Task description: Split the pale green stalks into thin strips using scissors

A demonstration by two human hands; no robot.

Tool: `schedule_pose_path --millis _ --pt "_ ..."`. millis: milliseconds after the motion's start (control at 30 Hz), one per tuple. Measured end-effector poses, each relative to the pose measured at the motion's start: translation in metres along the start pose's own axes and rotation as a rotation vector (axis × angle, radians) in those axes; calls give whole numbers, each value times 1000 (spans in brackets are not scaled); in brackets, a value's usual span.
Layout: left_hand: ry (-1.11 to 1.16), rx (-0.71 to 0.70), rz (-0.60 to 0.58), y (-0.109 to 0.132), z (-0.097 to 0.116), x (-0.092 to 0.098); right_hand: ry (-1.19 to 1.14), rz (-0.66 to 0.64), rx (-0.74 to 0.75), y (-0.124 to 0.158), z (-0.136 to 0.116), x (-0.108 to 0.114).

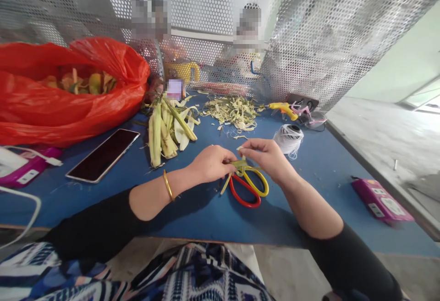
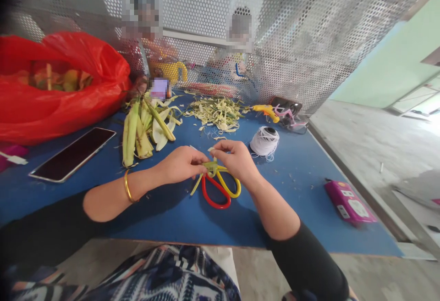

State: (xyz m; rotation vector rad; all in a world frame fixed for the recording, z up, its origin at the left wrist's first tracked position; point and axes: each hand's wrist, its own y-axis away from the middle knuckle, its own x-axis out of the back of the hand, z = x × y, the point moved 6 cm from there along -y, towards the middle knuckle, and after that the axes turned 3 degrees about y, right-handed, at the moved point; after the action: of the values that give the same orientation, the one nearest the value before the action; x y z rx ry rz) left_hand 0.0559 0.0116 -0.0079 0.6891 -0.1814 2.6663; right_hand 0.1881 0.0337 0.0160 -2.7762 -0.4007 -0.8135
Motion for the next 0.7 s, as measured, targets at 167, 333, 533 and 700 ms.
schedule_pose_path --millis 167,333,533,700 --pt "292 81 -331 5 -3 -21 -170 45 -74 -5 5 7" --pt "419 88 -389 6 1 -17 -469 -38 -311 -6 19 7" --pt "489 106 -430 6 3 -15 -724 -61 -560 -4 31 -8" --pt "519 179 -278 5 -2 -13 -846 -44 -462 -9 32 -14"
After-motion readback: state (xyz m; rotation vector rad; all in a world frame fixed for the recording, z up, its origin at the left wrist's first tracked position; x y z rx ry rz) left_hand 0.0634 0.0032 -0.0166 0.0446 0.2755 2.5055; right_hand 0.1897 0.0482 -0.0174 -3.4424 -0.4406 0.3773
